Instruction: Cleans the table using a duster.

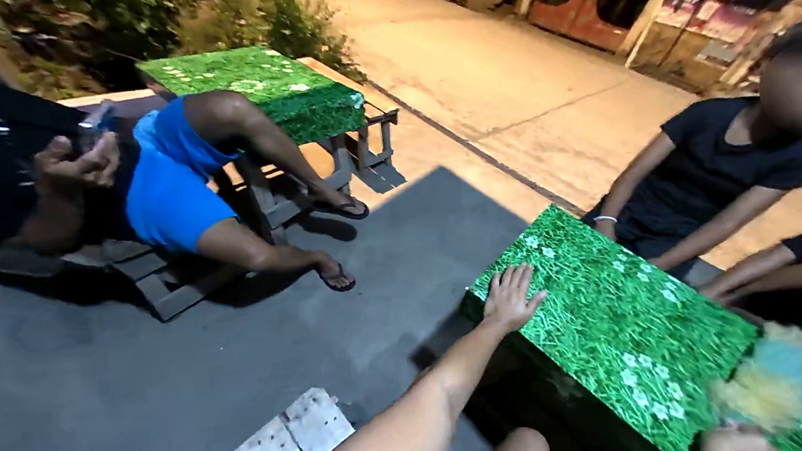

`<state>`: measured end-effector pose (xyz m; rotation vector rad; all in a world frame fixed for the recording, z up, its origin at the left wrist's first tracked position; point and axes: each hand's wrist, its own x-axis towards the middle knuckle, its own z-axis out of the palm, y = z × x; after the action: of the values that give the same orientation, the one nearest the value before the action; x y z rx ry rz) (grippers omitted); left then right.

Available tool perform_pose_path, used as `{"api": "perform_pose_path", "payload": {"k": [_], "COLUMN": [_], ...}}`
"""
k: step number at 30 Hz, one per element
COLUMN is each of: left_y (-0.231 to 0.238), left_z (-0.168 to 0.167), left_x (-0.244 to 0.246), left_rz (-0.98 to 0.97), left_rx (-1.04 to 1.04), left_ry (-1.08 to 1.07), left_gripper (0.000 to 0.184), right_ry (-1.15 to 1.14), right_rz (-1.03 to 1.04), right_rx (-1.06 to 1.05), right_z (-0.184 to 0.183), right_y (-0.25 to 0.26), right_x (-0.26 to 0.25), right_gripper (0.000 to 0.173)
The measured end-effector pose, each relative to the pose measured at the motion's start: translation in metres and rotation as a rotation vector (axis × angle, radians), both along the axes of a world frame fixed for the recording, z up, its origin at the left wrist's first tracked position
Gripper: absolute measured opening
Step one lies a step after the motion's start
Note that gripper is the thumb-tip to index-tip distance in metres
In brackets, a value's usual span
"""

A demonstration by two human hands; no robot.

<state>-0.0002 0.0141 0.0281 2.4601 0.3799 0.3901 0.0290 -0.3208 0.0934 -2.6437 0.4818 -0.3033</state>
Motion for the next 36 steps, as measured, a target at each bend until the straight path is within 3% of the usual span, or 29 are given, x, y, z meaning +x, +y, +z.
{"api": "perform_pose_path", "payload": {"k": [3, 8, 11, 13, 17, 20, 22, 24, 26, 28, 34, 36], "left_y": [0.000, -0.001, -0.002, -0.003, -0.002, -0.001, -0.001, -0.001, -0.001, 0.000, 0.001, 0.001], "left_z": [-0.006, -0.022, -0.023, -0.023, -0.022, -0.019, -0.018, -0.020, -0.023, -0.027, -0.033, -0.030], "left_x": [0.006, 0.012, 0.009, 0.007, 0.007, 0.006, 0.007, 0.007, 0.008, 0.009, 0.012, 0.013], "left_rz": [0.009, 0.046, 0.066, 0.078, 0.085, 0.074, 0.069, 0.067, 0.074, 0.081, 0.080, 0.068], "left_rx": [0.023, 0.097, 0.118, 0.132, 0.146, 0.128, 0.135, 0.143, 0.156, 0.166, 0.183, 0.167], "left_ry": [0.003, -0.116, -0.156, -0.173, -0.155, -0.145, -0.139, -0.141, -0.177, -0.213, -0.233, -0.206], "left_gripper": [0.071, 0.071, 0.072, 0.073, 0.074, 0.073, 0.072, 0.072, 0.073, 0.073, 0.072, 0.072], "right_ry": [-0.125, 0.245, 0.221, 0.183, 0.169, 0.170, 0.188, 0.217, 0.234, 0.239, 0.152, 0.201], "right_rz": [0.116, 0.658, 0.977, 1.041, 0.737, 0.522, 0.569, 0.743, 0.950, 1.009, 0.362, 0.390], "right_rx": [-0.040, -0.250, -0.323, -0.338, -0.256, -0.170, -0.192, -0.236, -0.265, -0.260, -0.039, -0.088], "right_z": [-0.018, -0.009, -0.015, -0.014, -0.011, -0.010, -0.008, -0.009, -0.011, -0.008, -0.019, -0.019], "right_y": [0.019, 0.125, 0.158, 0.160, 0.153, 0.167, 0.182, 0.188, 0.179, 0.158, 0.087, 0.085], "right_x": [0.020, 0.009, 0.011, 0.033, 0.089, 0.098, 0.085, 0.062, 0.048, 0.044, 0.047, 0.019], "right_gripper": [0.042, 0.039, 0.037, 0.038, 0.034, 0.035, 0.034, 0.034, 0.038, 0.040, 0.038, 0.040]}}
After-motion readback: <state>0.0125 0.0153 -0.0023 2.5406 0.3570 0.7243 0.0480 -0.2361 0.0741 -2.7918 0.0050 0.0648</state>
